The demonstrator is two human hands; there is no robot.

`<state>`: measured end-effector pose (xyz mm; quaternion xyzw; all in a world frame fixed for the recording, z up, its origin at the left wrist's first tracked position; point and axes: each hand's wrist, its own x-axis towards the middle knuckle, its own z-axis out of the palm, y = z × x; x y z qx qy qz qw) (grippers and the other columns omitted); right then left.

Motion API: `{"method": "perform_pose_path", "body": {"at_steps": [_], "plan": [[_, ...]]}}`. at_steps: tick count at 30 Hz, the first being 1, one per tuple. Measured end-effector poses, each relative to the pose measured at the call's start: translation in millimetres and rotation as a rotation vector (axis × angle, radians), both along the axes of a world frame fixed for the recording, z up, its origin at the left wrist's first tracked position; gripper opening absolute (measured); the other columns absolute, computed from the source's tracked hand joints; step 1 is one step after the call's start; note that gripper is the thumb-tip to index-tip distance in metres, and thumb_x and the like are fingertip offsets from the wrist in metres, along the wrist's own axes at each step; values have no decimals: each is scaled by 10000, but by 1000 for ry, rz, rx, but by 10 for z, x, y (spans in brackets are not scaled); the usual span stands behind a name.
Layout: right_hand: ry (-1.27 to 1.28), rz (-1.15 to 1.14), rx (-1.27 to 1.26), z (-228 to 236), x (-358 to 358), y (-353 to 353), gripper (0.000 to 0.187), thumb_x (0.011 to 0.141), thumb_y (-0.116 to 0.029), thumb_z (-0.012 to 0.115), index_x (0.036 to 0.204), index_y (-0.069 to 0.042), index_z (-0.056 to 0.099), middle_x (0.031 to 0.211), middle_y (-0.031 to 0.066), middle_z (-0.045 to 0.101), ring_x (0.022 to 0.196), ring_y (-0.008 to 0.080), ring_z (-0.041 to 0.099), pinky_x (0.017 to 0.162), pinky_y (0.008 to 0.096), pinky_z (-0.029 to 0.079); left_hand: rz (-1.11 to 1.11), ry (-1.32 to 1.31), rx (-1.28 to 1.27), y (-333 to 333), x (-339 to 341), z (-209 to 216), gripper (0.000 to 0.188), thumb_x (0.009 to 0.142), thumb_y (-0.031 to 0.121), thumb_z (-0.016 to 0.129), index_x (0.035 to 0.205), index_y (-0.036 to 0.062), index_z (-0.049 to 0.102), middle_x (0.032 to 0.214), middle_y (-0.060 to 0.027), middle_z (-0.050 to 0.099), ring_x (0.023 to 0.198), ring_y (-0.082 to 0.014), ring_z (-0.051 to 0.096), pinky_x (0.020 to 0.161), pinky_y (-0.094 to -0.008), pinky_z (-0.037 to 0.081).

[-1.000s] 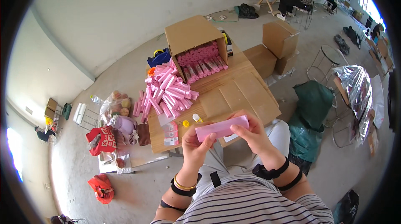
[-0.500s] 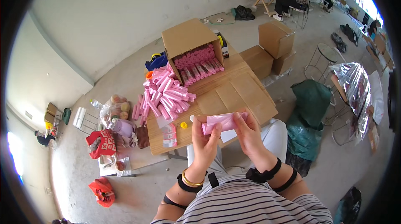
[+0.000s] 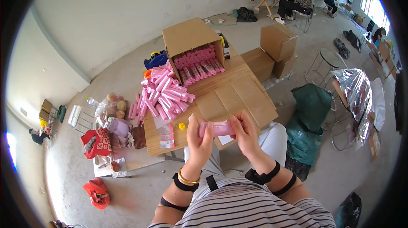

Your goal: Applying adhesive to pink plastic tubes and attaching paper labels before placing them in a box.

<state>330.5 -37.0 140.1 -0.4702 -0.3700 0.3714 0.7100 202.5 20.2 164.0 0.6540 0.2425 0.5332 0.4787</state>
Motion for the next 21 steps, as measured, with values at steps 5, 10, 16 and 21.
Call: {"method": "perform_pose_path", "body": {"at_steps": [5,10,16,21], "plan": [[-78,-57,35,-5,2,6,193,985,-192,505,842,-62,489,684,-6,485,556,46,416,503,214,351,-14,-56,-163,43,2,-60,107,949,138,555,901,73,485,713,16,497,583,-34,433,476,-186,344],[-342,-284,123,-33,-30,58,177,981,-160,502,844,-48,505,669,12,496,544,63,434,479,229,341,-138,-264,-650,-10,58,-29,107,943,124,560,874,75,495,771,7,536,582,-25,422,478,-185,341],[-265,102,-180,115,76,-18,187,972,-126,495,882,-7,608,644,57,531,539,113,487,484,297,373,-212,-121,-286,147,-102,-11,102,936,138,575,885,83,506,834,-29,592,639,-47,483,526,-198,384],[-671,-220,137,12,-105,3,149,953,-126,520,952,1,599,722,135,576,600,254,568,557,345,433,10,-438,-645,-76,224,-189,149,946,211,571,877,83,539,837,-21,594,706,-83,540,581,-218,411]]}}
